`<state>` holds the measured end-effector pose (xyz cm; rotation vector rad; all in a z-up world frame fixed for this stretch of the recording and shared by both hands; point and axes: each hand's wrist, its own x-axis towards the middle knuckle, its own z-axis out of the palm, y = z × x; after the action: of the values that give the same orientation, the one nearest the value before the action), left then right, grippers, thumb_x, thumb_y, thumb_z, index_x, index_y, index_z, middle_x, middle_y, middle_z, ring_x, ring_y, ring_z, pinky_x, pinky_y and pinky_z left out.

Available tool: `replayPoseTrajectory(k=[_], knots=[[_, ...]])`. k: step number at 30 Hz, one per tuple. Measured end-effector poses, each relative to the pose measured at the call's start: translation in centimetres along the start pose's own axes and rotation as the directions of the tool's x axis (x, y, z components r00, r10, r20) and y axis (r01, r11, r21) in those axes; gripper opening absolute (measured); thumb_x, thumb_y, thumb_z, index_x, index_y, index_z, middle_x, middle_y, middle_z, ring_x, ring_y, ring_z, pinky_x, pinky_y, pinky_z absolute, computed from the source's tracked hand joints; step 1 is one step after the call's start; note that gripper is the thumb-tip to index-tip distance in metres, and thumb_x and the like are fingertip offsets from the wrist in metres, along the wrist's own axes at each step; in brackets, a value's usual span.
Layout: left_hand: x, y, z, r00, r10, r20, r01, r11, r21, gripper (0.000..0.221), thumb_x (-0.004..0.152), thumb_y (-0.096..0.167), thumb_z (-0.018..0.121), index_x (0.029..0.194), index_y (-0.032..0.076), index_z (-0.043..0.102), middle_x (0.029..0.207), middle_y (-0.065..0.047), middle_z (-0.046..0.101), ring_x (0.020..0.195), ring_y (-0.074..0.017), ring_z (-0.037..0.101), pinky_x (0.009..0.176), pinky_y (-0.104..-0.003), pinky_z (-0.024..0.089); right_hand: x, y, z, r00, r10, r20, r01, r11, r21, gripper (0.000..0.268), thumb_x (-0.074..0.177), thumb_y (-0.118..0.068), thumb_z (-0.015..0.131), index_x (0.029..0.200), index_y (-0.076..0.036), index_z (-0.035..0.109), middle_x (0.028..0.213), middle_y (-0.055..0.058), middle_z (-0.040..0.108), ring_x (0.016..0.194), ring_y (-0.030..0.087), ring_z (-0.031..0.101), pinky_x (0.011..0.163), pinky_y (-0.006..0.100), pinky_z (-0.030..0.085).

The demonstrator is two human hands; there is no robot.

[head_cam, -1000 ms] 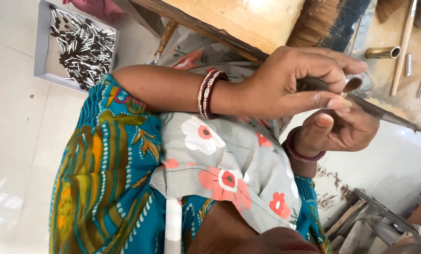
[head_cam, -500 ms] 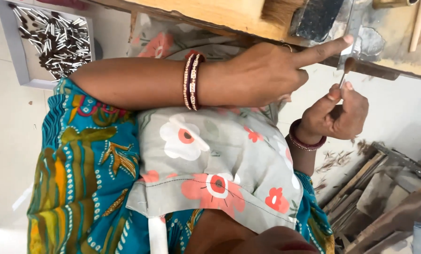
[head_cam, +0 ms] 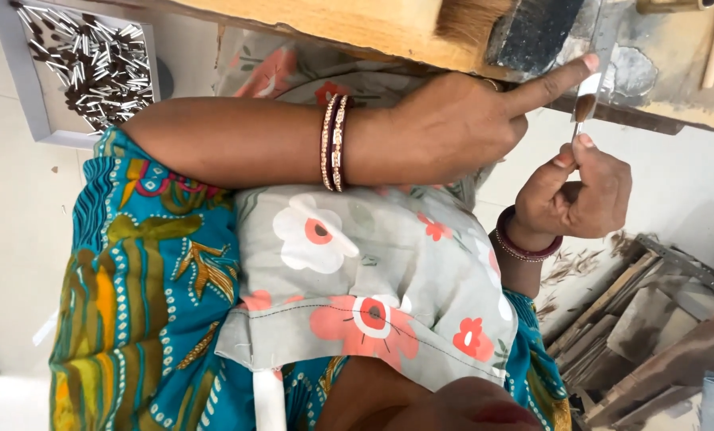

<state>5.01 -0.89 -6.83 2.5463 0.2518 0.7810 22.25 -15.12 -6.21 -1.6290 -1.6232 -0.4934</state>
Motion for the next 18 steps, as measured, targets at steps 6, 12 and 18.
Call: replayPoseTrajectory(k=[6, 12, 18], knots=[[1.1, 1.4, -1.6, 0.959, -0.128, -0.255, -0.025, 0.852, -0.522, 0.015, 0.096, 0.016, 0.075, 0.096, 0.001, 0.075, 0.128, -0.010, 0.060, 0.088, -0.0234, 0.074, 0.076, -0.034, 0.057, 0.8, -2.6, 0.4, 0.970, 0.181, -0.164, -0.093, 0.896, 0.434, 0.027, 0.096, -0.007, 0.078, 0.104, 0.003, 0.054, 0.089, 0.017, 0.066, 0.077, 0.024, 0.069, 0.073, 0.036, 0.060], [0.3, 2.2, -3.9, 0.944, -0.317, -0.090, 0.055, 0.421, -0.906, 0.022, 0.100, 0.024, 0.074, 0.101, 0.002, 0.072, 0.096, -0.008, 0.074, 0.083, -0.0157, 0.071, 0.075, -0.030, 0.059, 4.4, -4.5, -3.2, 0.973, -0.059, 0.224, 0.002, 0.970, 0.244, 0.028, 0.094, -0.013, 0.092, 0.088, -0.002, 0.067, 0.077, 0.012, 0.070, 0.066, 0.019, 0.064, 0.061, 0.029, 0.049], [-0.9, 0.5, -7.3, 0.869, -0.292, -0.399, -0.088, 0.702, -0.706, 0.022, 0.108, 0.027, 0.069, 0.113, 0.006, 0.067, 0.112, -0.006, 0.070, 0.100, -0.0164, 0.072, 0.088, -0.029, 0.059, 10.3, -2.7, -2.2, 0.876, 0.072, 0.478, -0.268, 0.895, 0.357, 0.017, 0.103, -0.012, 0.077, 0.110, 0.003, 0.073, 0.091, 0.011, 0.073, 0.073, 0.013, 0.067, 0.067, 0.023, 0.050]])
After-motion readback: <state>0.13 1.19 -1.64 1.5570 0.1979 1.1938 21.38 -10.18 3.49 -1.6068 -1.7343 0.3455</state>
